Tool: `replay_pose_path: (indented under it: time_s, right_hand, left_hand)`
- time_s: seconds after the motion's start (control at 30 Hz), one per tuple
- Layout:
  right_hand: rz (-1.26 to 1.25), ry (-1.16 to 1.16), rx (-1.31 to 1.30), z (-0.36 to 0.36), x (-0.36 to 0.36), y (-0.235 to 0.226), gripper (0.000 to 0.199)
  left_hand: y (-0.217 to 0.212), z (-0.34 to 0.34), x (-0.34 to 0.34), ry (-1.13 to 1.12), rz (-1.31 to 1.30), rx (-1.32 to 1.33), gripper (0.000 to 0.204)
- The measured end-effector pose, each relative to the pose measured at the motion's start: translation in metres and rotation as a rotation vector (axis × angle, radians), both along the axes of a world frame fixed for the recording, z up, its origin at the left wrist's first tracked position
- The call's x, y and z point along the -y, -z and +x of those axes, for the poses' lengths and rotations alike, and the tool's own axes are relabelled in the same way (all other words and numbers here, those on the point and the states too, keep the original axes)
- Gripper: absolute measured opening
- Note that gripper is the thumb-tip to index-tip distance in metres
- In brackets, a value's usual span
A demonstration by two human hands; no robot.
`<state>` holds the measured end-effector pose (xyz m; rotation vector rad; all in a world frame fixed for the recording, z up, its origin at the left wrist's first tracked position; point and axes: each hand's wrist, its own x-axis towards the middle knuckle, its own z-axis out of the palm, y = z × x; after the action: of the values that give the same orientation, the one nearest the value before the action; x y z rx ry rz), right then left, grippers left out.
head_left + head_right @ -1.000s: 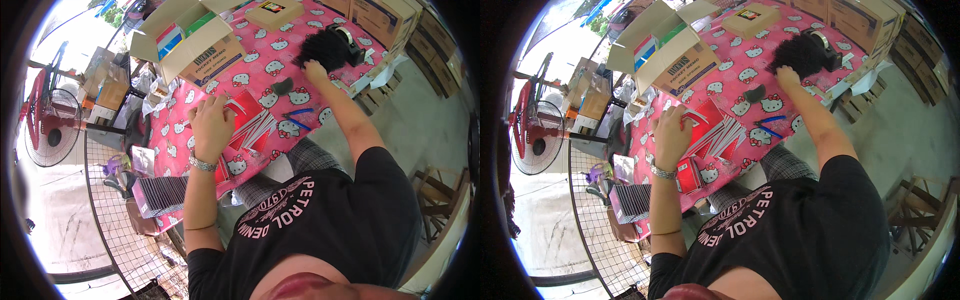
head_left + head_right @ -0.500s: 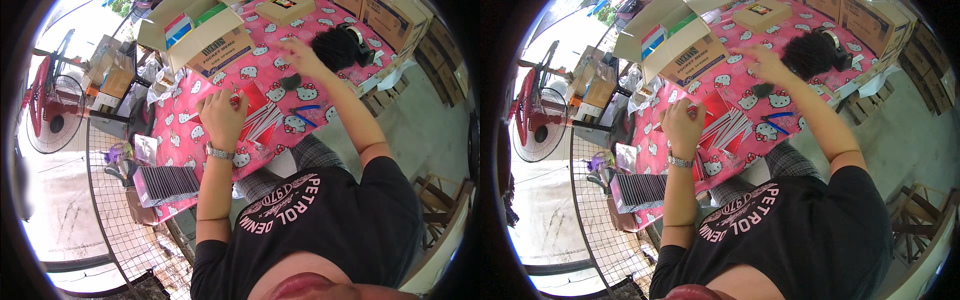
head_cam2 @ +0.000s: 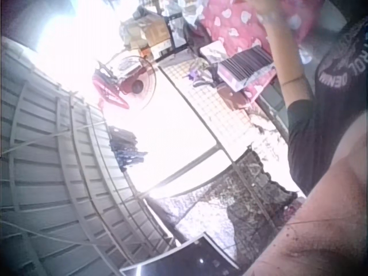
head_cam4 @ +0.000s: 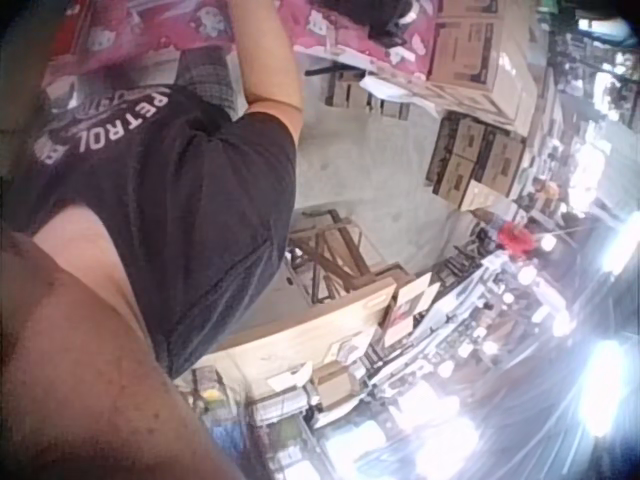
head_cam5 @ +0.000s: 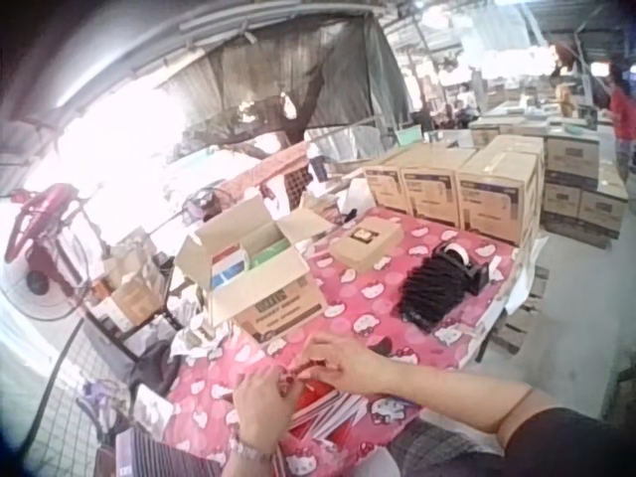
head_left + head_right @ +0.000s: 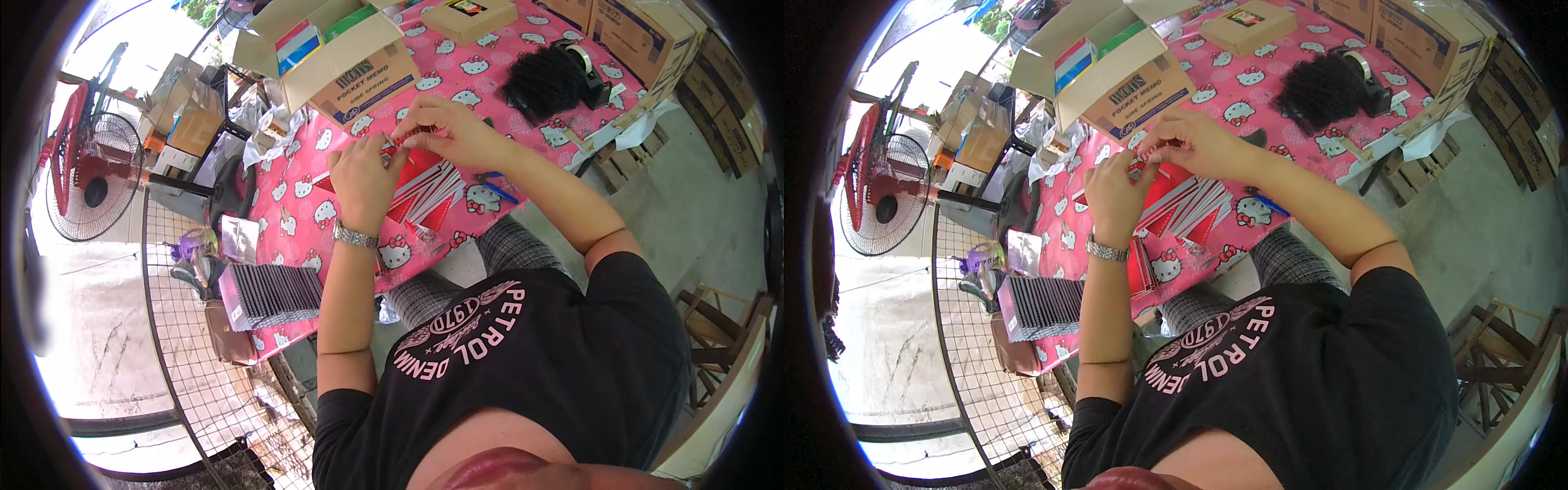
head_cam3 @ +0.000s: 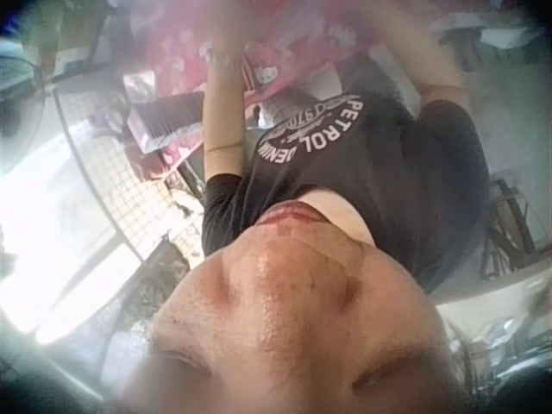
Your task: The person assembles notebooks by threading metal coils through the punched holes of paper stacks and covers, using pliers to crimp the ends of the coils.
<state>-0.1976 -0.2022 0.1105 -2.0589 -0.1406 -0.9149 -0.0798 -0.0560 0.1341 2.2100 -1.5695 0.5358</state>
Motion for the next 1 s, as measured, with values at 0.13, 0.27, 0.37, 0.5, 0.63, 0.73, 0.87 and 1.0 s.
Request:
replay_pose_path:
  time_s: [0.13, 0.27, 0.37, 0.5, 0.63, 0.73, 0.87, 1.0]
  right_hand:
    - [0.179, -0.03, -0.451, -0.01, 0.013, -0.022, 0.023]
    - [-0.139, 0.003, -0.266, -0.021, 0.024, -0.025, 0.033]
    - [-0.196, -0.014, -0.303, -0.019, 0.023, -0.03, 0.036]
    - [-0.195, -0.036, -0.254, -0.016, 0.013, -0.037, 0.029]
    - [0.858, -0.141, -0.42, 0.027, 0.049, 0.011, 0.033]
    - [-0.248, 0.89, -0.483, 0.05, 0.139, 0.194, 0.056]
    - [-0.522, 0.88, -0.718, 0.047, 0.098, 0.232, 0.051]
    - [0.471, -0.058, -0.496, 0.046, 0.094, 0.064, 0.047]
  left_hand:
    - [-0.003, -0.001, 0.009, 0.044, 0.047, 0.016, 0.024]
    - [-0.009, -0.006, 0.006, 0.192, -0.01, -0.046, 0.024]
    - [-0.009, 0.006, 0.0, 0.279, 0.008, -0.137, 0.022]
    - [-0.012, 0.011, -0.004, 0.3, 0.061, -0.212, 0.018]
    - [-0.002, 0.021, -0.013, 0.344, 0.005, -0.174, 0.019]
    - [-0.011, 0.016, 0.014, 0.332, 0.055, -0.075, 0.025]
    - [0.009, -0.001, -0.016, -0.021, -0.035, 0.148, 0.033]
    - [0.016, 0.011, -0.019, 0.032, -0.133, -0.02, 0.038]
